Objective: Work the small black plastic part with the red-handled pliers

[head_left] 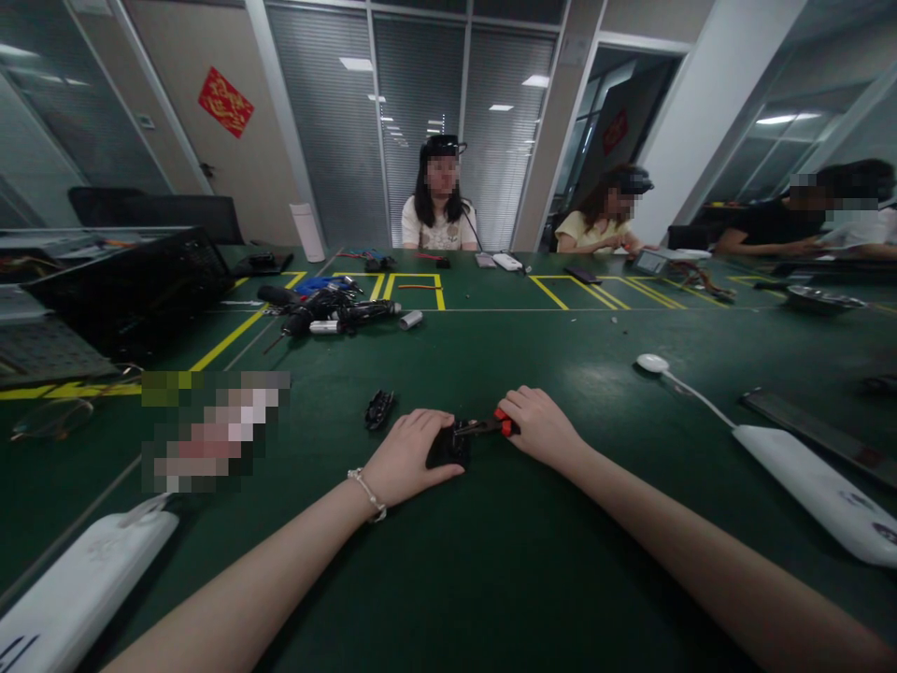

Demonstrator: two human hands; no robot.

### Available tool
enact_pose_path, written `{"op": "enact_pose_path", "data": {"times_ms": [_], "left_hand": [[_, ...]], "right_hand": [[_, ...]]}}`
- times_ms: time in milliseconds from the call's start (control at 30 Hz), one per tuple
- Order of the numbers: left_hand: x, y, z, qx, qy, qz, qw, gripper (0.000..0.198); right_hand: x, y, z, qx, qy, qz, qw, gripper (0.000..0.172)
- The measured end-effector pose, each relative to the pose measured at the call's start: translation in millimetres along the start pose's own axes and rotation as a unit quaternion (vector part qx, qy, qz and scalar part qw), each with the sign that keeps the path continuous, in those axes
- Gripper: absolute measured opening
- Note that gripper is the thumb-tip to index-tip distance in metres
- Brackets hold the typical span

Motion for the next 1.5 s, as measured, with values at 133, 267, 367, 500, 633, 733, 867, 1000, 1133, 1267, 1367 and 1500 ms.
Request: {"op": "enact_pose_path", "data": {"times_ms": [133,267,367,500,633,733,867,1000,1133,1267,1367,1500], "left_hand": [[0.1,0.9,0.7,-0.004,0.004,0.0,1.0,0.055],[0.1,0.4,1.4,-0.002,0.002,-0.002,1.0,0.055],[0.3,0.4,2.0,0.001,-0.002,0.002,1.0,0.055],[0.3,1.0,2.4,0.002,-0.003,0.005,1.0,0.054],[0.0,1.3,1.9,0.002,0.0,0.001,1.0,0.055],[-0.2,0.9,1.6,0.002,0.002,-0.003,1.0,0.054],[0.2,0.8,2.1,0.001,0.002,-0.002,1.0,0.055],[0.5,0.6,1.8,-0.002,0.004,-0.004,1.0,0.055],[0.0,1.1,1.7,-0.005,0.004,-0.005,1.0,0.055],[0.1,1.0,2.0,-0.002,0.002,-0.002,1.0,0.055],[0.7,0.3,1.7,0.0,-0.001,0.005,1.0,0.055],[0.8,-0.9,0.9,-0.002,-0.003,0.002,1.0,0.055]], "right_hand": [[-0.2,-0.1,0.0,0.002,0.001,0.0,1.0,0.018],[-0.2,0.0,-0.5,-0.001,0.006,-0.002,1.0,0.018],[0.1,0.2,-0.7,-0.005,0.005,-0.004,1.0,0.018],[-0.1,0.1,-0.4,-0.005,0.003,-0.002,1.0,0.018],[-0.3,-0.7,0.0,-0.004,0.005,-0.002,1.0,0.018],[-0.3,-0.7,0.4,-0.002,0.003,-0.003,1.0,0.017],[-0.3,-0.7,0.7,-0.001,-0.001,-0.003,1.0,0.018],[-0.3,-1.6,0.5,-0.001,0.005,-0.004,1.0,0.018],[-0.2,-0.9,0.1,0.001,0.004,-0.003,1.0,0.019],[-0.1,-0.3,-0.1,-0.004,-0.001,-0.002,1.0,0.018],[-0.1,-0.7,0.0,-0.01,0.0,-0.002,1.0,0.017],[0.1,-0.2,-0.2,-0.009,0.007,0.001,1.0,0.017]]}}
Point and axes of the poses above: each hand's wrist, its own x-axis towards the middle knuckle, its own y-axis out of the back of the hand, z = x × y, the point moved 4 cm from there along x, towards the middle knuckle, and after that the axes turned 8 degrees about y, right-handed, at the moved point
